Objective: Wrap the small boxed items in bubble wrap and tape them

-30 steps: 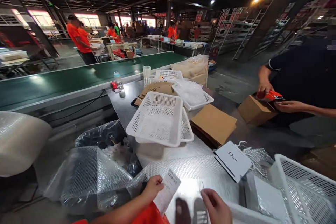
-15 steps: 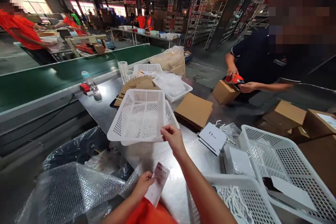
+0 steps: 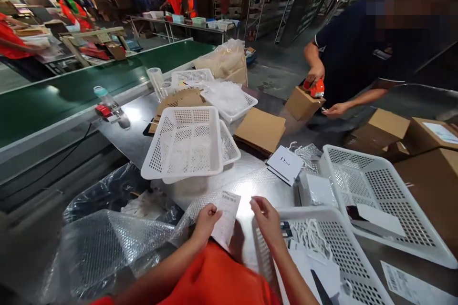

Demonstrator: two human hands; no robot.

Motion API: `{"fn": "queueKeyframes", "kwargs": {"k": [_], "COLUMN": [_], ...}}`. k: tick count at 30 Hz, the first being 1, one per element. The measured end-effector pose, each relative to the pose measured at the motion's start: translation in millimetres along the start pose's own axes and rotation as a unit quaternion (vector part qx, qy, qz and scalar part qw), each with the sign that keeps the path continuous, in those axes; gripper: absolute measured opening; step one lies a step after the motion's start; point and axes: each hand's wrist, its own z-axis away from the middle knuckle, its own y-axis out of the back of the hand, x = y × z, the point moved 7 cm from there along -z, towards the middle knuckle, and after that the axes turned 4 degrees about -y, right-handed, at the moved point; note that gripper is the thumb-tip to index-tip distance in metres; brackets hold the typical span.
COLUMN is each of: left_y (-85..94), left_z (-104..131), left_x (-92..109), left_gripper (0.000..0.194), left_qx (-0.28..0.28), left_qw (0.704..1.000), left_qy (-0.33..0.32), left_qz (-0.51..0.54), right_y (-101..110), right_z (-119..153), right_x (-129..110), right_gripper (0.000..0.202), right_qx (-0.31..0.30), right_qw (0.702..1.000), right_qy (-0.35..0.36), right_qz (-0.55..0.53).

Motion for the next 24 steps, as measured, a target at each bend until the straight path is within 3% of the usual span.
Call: {"fn": "queueKeyframes", "kwargs": {"k": [2, 5, 10, 14, 17, 19, 21, 24], "left_y": [-16.7, -46.1, -81.2, -99.1, -104.2, -101.3, -95.4, -85.3], "left_z": [4, 14, 39, 56, 60, 57, 52, 44], "left_x": [7, 9, 5, -5, -8, -6, -2, 7], "left_gripper": [0.04, 0.042, 0.048, 0.055, 0.057, 0.056, 0.053, 0.044], "left_qx": [-0.022, -0.085, -0.159, -0.199, -0.208, -0.193, -0.171, -0.145], "left_qw": [0.999, 0.996, 0.986, 0.972, 0.969, 0.976, 0.982, 0.988], "left_qy": [-0.035, -0.035, 0.028, 0.112, 0.126, 0.104, 0.076, 0.038], "left_qz": [0.0, -0.003, 0.028, 0.062, 0.037, 0.001, -0.028, -0.041], "right_y": [11, 9, 26, 35, 47, 73, 113, 174], "right_z": [26, 54, 79, 95, 106, 114, 126, 150], "right_x": [32, 59, 73, 90, 100, 110, 126, 156], "right_gripper": [0.049, 0.049, 0.05, 0.054, 0.054, 0.051, 0.05, 0.054], "right_qx": [0.007, 0.016, 0.074, 0.035, 0.034, 0.09, 0.189, 0.305], "right_qw": [0.999, 0.996, 0.986, 0.965, 0.964, 0.974, 0.972, 0.922], "right_qy": [-0.04, -0.085, -0.109, -0.171, -0.187, -0.165, -0.138, -0.111], "right_qz": [0.0, -0.027, -0.106, -0.196, -0.188, -0.126, -0.002, 0.211]}}
